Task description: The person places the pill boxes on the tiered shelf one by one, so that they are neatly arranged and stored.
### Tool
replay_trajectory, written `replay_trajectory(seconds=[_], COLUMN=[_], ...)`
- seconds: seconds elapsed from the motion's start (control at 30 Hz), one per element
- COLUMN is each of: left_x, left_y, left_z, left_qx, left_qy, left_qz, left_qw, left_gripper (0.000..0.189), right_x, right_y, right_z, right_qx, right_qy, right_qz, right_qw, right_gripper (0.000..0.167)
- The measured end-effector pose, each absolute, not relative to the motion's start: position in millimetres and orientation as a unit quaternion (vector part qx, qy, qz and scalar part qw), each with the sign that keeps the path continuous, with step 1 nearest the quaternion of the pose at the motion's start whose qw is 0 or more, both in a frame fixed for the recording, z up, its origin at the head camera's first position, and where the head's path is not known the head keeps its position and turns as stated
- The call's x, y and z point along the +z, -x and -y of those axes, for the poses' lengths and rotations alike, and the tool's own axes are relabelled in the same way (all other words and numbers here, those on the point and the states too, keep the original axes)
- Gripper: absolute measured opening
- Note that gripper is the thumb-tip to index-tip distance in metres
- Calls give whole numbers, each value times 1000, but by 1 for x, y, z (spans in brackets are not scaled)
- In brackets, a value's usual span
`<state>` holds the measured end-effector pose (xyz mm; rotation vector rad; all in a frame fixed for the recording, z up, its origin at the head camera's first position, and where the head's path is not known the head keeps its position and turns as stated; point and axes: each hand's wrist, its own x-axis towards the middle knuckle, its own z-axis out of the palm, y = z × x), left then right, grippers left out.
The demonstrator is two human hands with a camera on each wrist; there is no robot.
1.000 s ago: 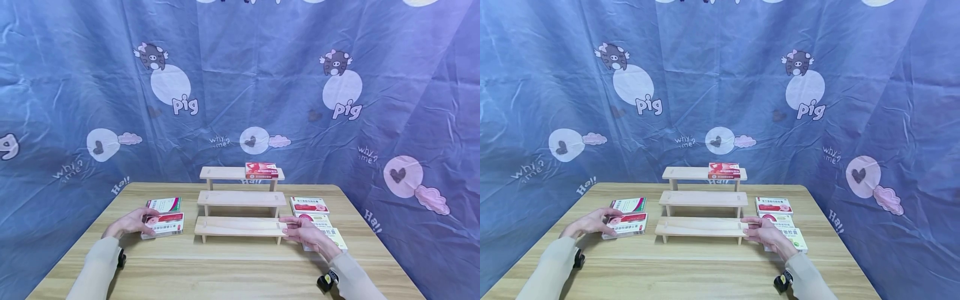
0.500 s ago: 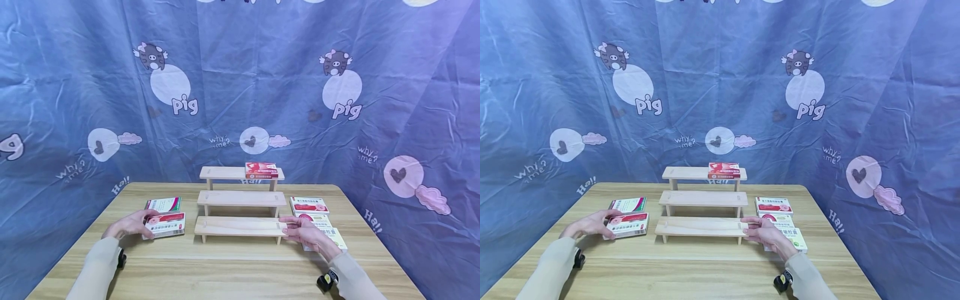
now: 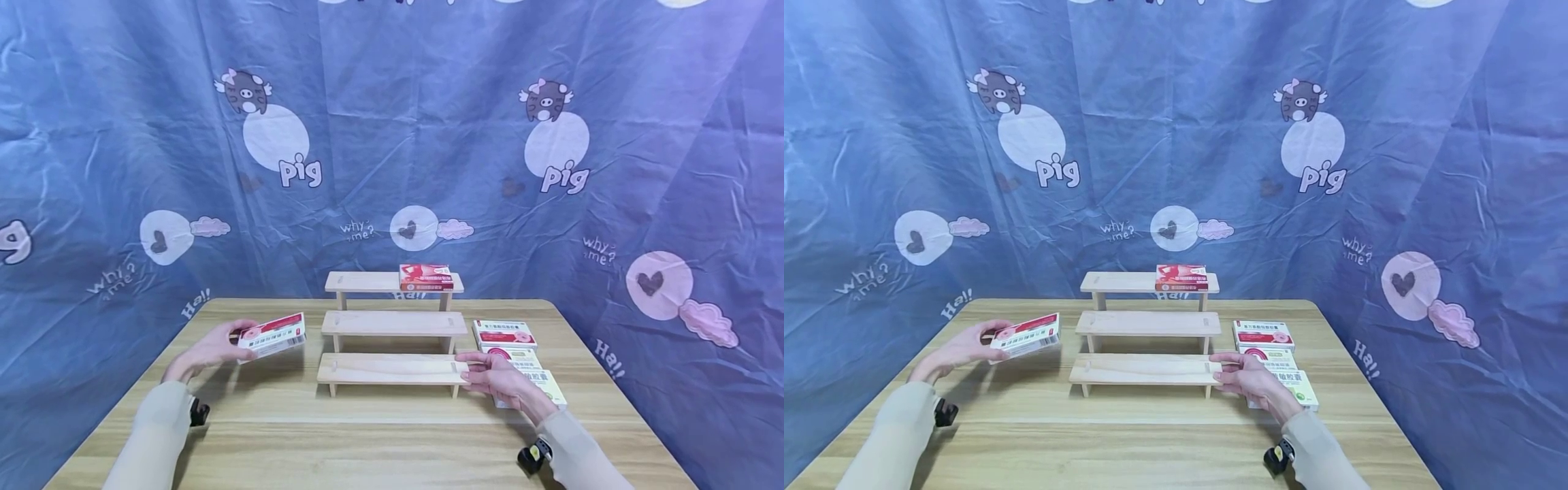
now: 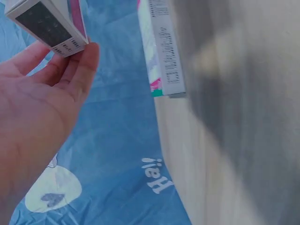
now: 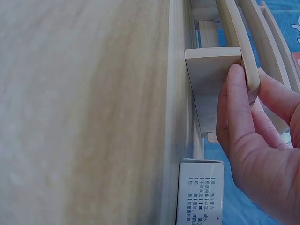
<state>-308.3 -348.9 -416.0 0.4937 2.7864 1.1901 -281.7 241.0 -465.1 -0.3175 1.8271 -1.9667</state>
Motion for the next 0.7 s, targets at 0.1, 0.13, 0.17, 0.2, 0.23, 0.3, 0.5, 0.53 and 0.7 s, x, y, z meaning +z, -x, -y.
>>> replay_trajectory(seconds=[0.1, 0.13, 0.17, 0.2, 0.23, 0.3, 0.5, 0.53, 0.7], left_x=[-411, -410, -409, -408, -407, -405, -401, -400, -394], left_y=[310, 310, 310, 311, 311, 311, 313, 313, 319], left_z=[348, 347, 347, 347, 347, 346, 340, 339, 331], left_qx=[411, 415, 417, 420, 420, 418, 426, 429, 458], left_qy=[-144, -143, -142, -142, -143, -142, -118, -117, -109], left_qz=[-900, -898, -897, -896, -896, -897, -895, -894, -879], left_qw=[33, 30, 24, 17, 7, -12, -57, -61, -70], left_gripper=[75, 74, 74, 74, 74, 74, 76, 76, 79], right_x=[-465, -465, -465, -464, -464, -464, -462, -462, -463], right_y=[282, 282, 282, 282, 282, 282, 282, 281, 280], right_z=[-240, -240, -240, -239, -239, -239, -238, -238, -239], right_qx=[-710, -709, -709, -709, -709, -710, -708, -708, -710], right_qy=[112, 110, 110, 107, 105, 101, 96, 94, 90], right_qz=[-661, -662, -663, -663, -663, -663, -667, -667, -665], right_qw=[217, 216, 216, 215, 215, 215, 212, 211, 212], right_gripper=[51, 51, 50, 49, 49, 48, 50, 50, 51])
